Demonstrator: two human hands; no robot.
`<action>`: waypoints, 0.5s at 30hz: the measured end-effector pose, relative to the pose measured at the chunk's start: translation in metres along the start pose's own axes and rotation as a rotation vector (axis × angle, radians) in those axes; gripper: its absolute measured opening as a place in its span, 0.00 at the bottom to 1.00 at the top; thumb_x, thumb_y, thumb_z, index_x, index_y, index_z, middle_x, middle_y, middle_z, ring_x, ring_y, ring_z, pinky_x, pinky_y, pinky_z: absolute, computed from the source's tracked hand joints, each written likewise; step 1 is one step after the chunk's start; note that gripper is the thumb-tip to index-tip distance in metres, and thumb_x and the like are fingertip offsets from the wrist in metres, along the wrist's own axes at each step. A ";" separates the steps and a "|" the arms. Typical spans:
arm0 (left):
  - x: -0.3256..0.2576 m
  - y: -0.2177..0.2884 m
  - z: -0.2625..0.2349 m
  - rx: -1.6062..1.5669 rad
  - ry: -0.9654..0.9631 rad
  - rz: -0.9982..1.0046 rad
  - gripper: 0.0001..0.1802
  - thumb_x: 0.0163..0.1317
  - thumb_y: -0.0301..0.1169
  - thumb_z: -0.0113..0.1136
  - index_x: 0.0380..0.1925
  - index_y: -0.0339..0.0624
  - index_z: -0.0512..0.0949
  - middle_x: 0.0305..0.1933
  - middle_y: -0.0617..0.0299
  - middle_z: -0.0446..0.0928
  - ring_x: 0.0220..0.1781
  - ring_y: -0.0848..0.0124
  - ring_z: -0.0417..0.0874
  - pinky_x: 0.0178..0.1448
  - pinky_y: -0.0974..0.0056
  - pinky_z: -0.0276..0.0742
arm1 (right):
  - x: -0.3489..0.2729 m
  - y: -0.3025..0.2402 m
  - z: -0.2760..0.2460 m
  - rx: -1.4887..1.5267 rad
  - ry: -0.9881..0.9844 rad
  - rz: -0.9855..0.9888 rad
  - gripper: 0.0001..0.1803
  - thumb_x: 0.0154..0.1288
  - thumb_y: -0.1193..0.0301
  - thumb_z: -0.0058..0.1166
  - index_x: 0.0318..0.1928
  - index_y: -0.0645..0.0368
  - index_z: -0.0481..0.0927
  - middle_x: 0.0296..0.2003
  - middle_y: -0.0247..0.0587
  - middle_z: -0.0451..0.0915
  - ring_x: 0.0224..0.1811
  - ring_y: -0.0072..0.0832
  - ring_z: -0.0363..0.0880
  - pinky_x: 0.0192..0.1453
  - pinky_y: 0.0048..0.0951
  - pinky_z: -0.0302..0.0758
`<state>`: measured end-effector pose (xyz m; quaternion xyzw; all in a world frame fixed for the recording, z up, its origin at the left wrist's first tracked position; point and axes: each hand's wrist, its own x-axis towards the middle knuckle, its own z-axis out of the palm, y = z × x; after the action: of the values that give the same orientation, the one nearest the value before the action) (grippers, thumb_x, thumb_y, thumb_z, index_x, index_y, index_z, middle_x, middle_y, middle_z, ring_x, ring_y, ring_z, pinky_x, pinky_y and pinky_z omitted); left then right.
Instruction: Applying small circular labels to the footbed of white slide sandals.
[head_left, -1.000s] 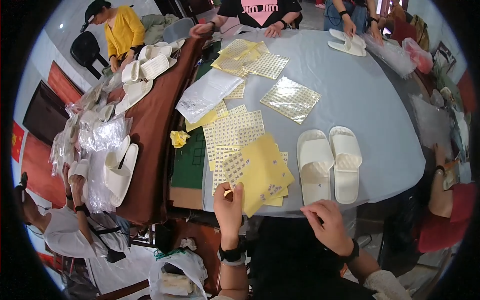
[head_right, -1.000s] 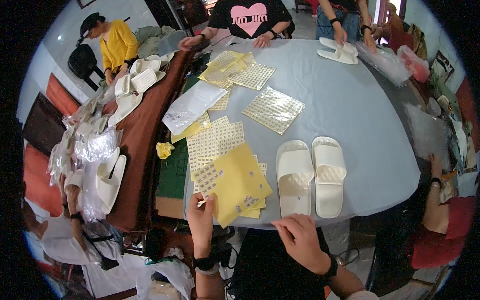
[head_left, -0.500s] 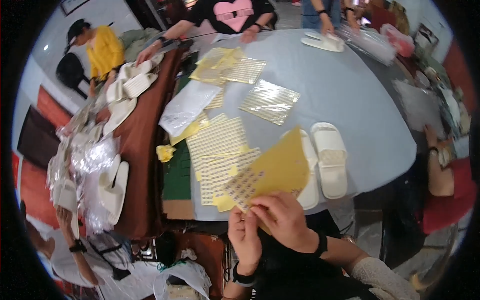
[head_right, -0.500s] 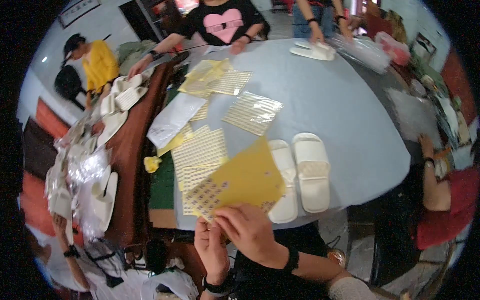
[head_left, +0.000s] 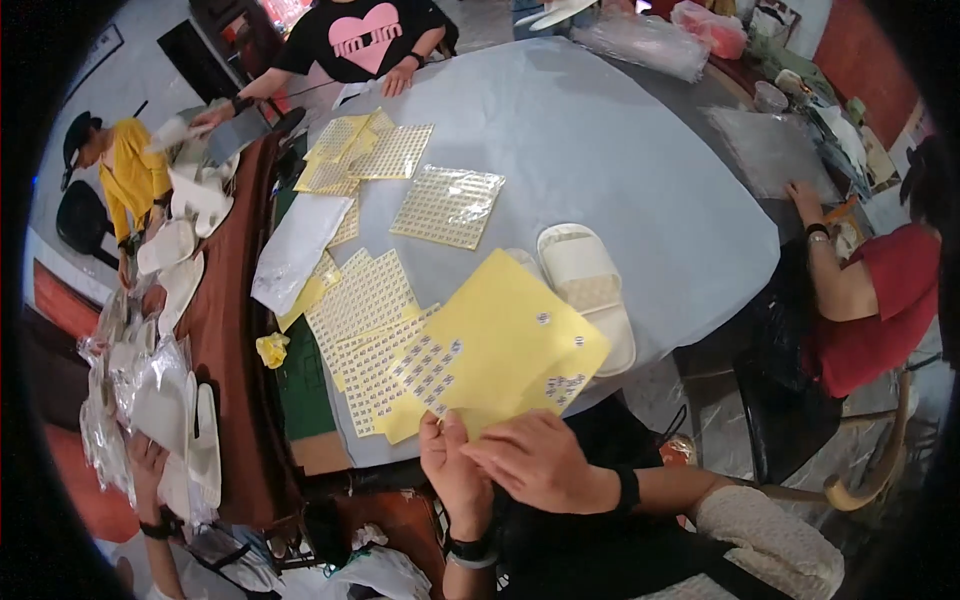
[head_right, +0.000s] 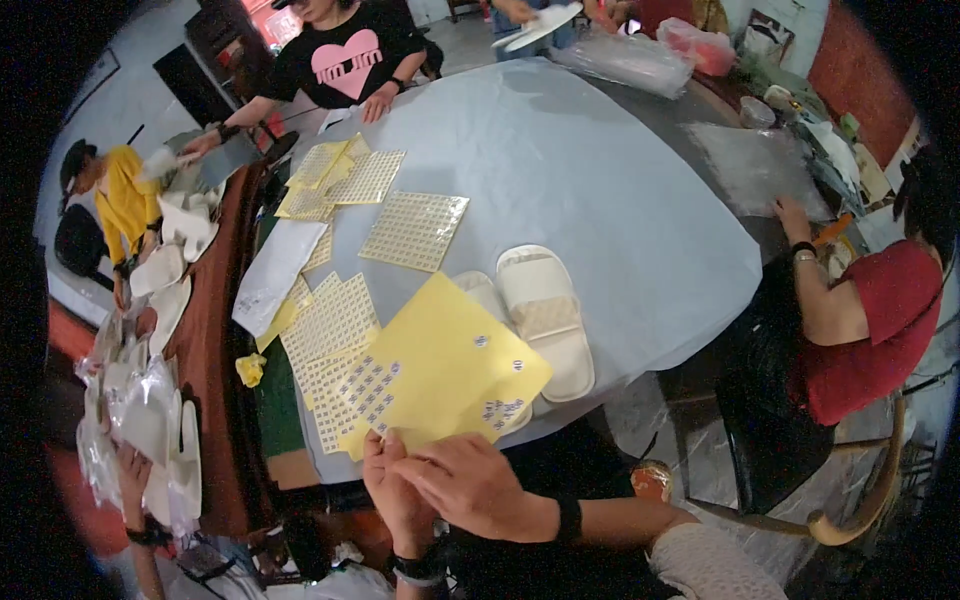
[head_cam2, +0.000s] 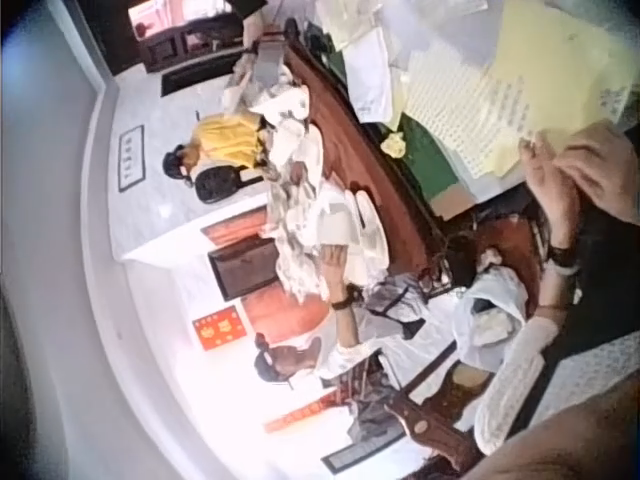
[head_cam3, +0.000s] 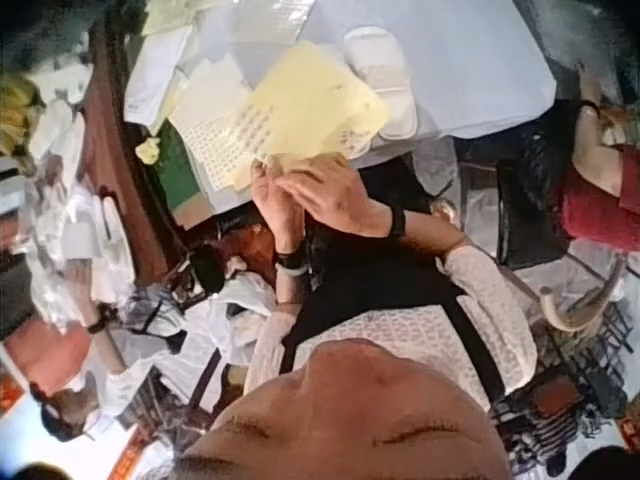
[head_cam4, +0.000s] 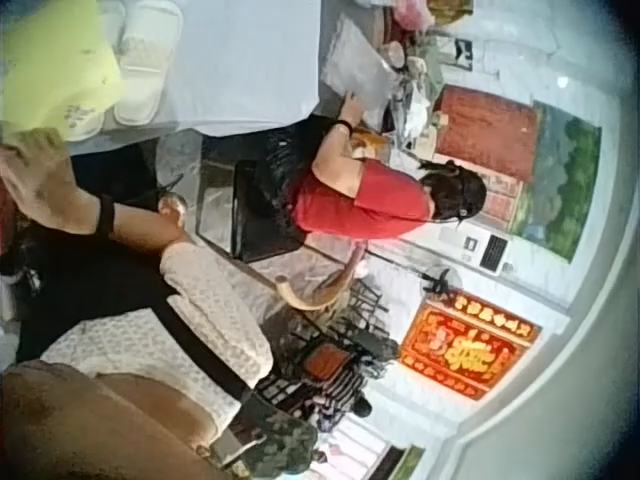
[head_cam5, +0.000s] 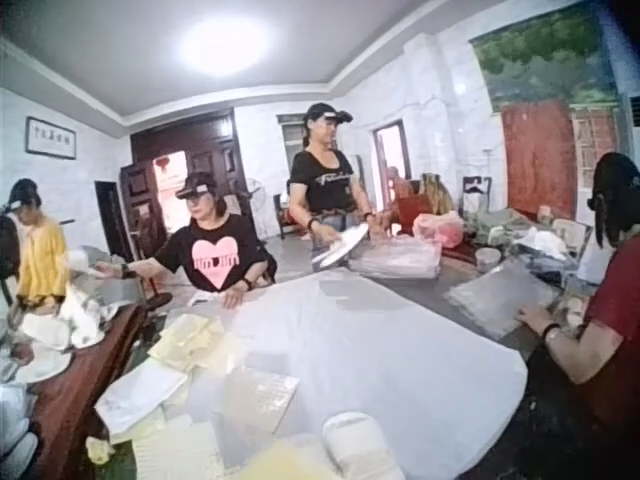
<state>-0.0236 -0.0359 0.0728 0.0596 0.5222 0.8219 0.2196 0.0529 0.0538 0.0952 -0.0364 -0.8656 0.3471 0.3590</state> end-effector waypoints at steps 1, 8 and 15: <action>-0.002 -0.003 0.003 0.001 0.021 -0.022 0.09 0.70 0.28 0.48 0.47 0.35 0.68 0.45 0.59 0.77 0.43 0.77 0.77 0.47 0.73 0.73 | -0.002 0.002 -0.004 -0.042 0.012 0.024 0.15 0.53 0.72 0.62 0.43 0.50 0.79 0.37 0.28 0.77 0.38 0.27 0.77 0.42 0.31 0.69; -0.010 -0.015 0.015 0.060 -0.021 -0.030 0.12 0.71 0.26 0.47 0.51 0.34 0.69 0.47 0.62 0.76 0.45 0.82 0.73 0.49 0.77 0.67 | 0.007 0.019 -0.017 -0.184 0.092 0.117 0.11 0.55 0.72 0.61 0.40 0.52 0.79 0.34 0.31 0.78 0.36 0.30 0.77 0.41 0.33 0.67; -0.023 -0.025 0.030 0.166 -0.195 0.012 0.14 0.70 0.24 0.45 0.54 0.34 0.67 0.50 0.59 0.74 0.52 0.77 0.73 0.57 0.72 0.67 | 0.008 0.029 -0.018 -0.186 0.135 0.131 0.12 0.51 0.74 0.64 0.38 0.55 0.79 0.30 0.36 0.78 0.34 0.36 0.77 0.39 0.35 0.70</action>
<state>0.0139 -0.0118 0.0672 0.1605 0.5641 0.7676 0.2587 0.0537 0.0890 0.0908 -0.1492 -0.8637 0.2849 0.3880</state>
